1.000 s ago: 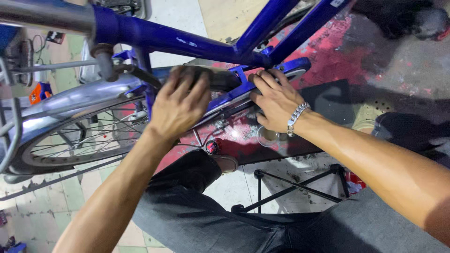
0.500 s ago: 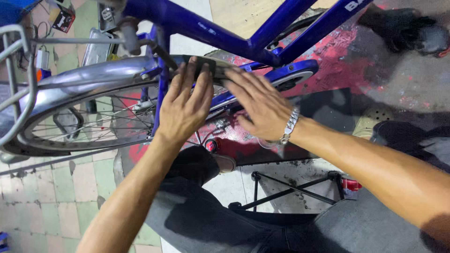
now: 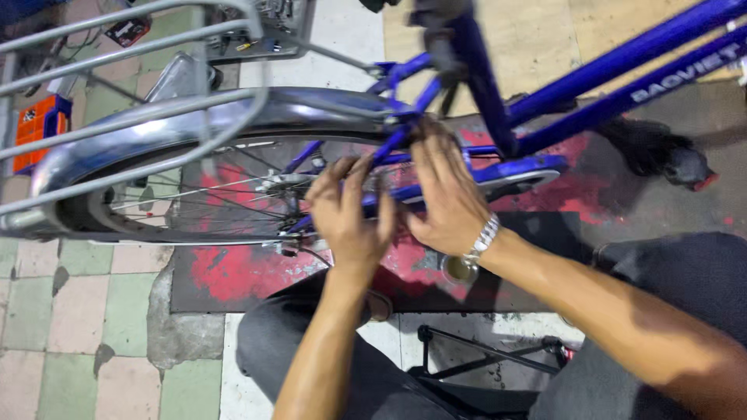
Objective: The person scrubs the blue bicycle frame with a small brush, then dips a blue cloth into a bucket of water and wrings it out. They wipe the bicycle frame and seat post with the wet cloth. Finally, they use a wrench to tighten the seat post clamp.
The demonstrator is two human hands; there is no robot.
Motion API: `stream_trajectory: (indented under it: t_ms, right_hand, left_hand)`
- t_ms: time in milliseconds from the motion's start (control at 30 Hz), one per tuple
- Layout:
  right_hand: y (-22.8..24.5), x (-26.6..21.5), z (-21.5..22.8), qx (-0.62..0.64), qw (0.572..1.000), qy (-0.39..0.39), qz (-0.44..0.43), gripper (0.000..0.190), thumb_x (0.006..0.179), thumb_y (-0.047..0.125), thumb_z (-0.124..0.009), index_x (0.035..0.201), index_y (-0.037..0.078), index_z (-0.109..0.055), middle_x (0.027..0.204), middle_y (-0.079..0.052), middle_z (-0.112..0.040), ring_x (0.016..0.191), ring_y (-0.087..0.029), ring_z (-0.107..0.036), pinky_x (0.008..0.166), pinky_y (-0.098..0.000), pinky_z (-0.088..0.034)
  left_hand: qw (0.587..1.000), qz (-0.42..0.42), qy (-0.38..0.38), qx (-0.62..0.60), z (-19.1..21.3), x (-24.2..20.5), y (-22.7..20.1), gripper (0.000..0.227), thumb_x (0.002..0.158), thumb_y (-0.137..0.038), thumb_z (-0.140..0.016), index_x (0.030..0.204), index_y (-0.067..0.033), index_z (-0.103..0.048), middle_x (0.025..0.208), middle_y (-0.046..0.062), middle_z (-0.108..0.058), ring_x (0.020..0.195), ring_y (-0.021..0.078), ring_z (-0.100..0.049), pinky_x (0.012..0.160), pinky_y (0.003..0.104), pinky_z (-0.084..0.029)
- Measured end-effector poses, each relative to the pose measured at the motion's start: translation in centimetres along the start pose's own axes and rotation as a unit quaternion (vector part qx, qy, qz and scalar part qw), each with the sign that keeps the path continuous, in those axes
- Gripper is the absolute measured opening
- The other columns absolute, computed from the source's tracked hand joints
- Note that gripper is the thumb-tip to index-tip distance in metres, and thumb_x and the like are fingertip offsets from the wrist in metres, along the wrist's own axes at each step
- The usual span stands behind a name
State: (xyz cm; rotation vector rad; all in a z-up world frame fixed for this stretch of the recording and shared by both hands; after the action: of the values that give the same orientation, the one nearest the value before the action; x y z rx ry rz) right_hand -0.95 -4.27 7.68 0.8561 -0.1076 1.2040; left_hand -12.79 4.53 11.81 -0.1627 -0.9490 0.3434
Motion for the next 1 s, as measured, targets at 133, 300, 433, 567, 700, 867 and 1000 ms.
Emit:
stream_trajectory:
  t_ms: [133, 300, 433, 567, 700, 867, 1000]
  right_hand:
    - [0.2, 0.6, -0.2, 0.003, 0.998, -0.034, -0.051, 0.091, 0.082, 0.016, -0.075, 0.156, -0.011, -0.029, 0.164, -0.037, -0.023, 0.155, -0.05, -0.023, 0.129, -0.0497, -0.022]
    - [1.1, 0.3, 0.5, 0.033, 0.997, -0.042, -0.049, 0.086, 0.078, 0.006, -0.066, 0.156, -0.01, -0.033, 0.162, -0.037, -0.029, 0.154, -0.049, -0.028, 0.126, -0.0476, -0.026]
    - [0.7, 1.1, 0.7, 0.017, 0.996, -0.035, -0.08, 0.071, 0.09, 0.007, -0.067, 0.154, -0.007, -0.037, 0.159, -0.036, -0.039, 0.152, -0.047, -0.037, 0.125, -0.0435, -0.034]
    - [1.8, 1.0, 1.0, -0.027, 0.998, -0.029, -0.054, 0.073, 0.091, 0.003, -0.063, 0.156, -0.01, -0.033, 0.16, -0.038, -0.036, 0.153, -0.049, -0.034, 0.126, -0.0454, -0.032]
    - [-0.3, 2.9, 1.0, -0.003, 0.977, 0.034, -0.212, 0.056, 0.09, 0.007, -0.062, 0.143, -0.006, -0.049, 0.147, -0.03, -0.055, 0.141, -0.049, -0.048, 0.117, -0.0483, -0.042]
    - [3.2, 2.6, 1.6, -0.078, 0.997, -0.003, -0.025, 0.058, 0.087, 0.001, -0.061, 0.139, -0.015, -0.041, 0.134, -0.039, -0.048, 0.125, -0.059, -0.043, 0.108, -0.0587, -0.036]
    - [1.2, 3.5, 1.0, -0.075, 0.994, 0.001, -0.078, 0.045, 0.094, 0.009, -0.065, 0.13, -0.01, -0.048, 0.125, -0.033, -0.053, 0.117, -0.056, -0.047, 0.102, -0.0591, -0.039]
  left_hand:
    - [0.99, 0.109, 0.039, -0.079, -2.6, 0.0, 0.9, 0.046, 0.09, -0.022, -0.073, 0.129, -0.0011, -0.062, 0.12, 0.019, -0.064, 0.113, 0.0368, -0.06, 0.101, 0.047, -0.043]
    - [0.981, 0.155, 0.054, -0.107, -4.4, -0.1, 1.1, 0.047, 0.09, -0.027, -0.071, 0.125, 0.0018, -0.06, 0.113, 0.021, -0.064, 0.109, 0.0394, -0.06, 0.099, 0.05, -0.042]
    - [0.976, 0.162, 0.07, -0.124, -4.3, -0.2, 1.1, 0.05, 0.09, -0.029, -0.071, 0.127, 0.0037, -0.058, 0.111, 0.022, -0.064, 0.106, 0.0394, -0.059, 0.099, 0.052, -0.042]
    - [0.972, 0.181, 0.068, -0.131, -4.1, 0.0, 0.9, 0.049, 0.091, -0.03, -0.07, 0.127, 0.0022, -0.059, 0.113, 0.022, -0.064, 0.109, 0.0388, -0.059, 0.101, 0.052, -0.042]
    - [0.967, 0.196, 0.069, -0.147, -4.1, -0.4, 0.6, 0.05, 0.089, -0.029, -0.07, 0.126, 0.0028, -0.06, 0.112, 0.022, -0.065, 0.108, 0.0382, -0.059, 0.099, 0.052, -0.041]
    - [0.968, 0.193, 0.055, -0.15, -3.9, 0.2, 0.8, 0.047, 0.089, -0.028, -0.069, 0.123, 0.002, -0.061, 0.112, 0.021, -0.065, 0.109, 0.0381, -0.06, 0.101, 0.052, -0.041]
    - [0.96, 0.226, 0.064, -0.152, -4.5, 0.0, 0.8, 0.044, 0.089, -0.029, -0.069, 0.121, -0.0001, -0.063, 0.11, 0.02, -0.066, 0.107, 0.0377, -0.06, 0.101, 0.052, -0.041]
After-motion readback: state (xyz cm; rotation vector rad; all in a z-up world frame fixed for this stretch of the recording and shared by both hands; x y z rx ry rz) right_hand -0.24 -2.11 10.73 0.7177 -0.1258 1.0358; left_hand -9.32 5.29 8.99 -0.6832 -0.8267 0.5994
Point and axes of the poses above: each hand's wrist, its own x-axis towards the middle knuckle, its own z-axis out of the back of the hand, y = z × x, the point moved 6 cm from there along x, towards the middle knuckle
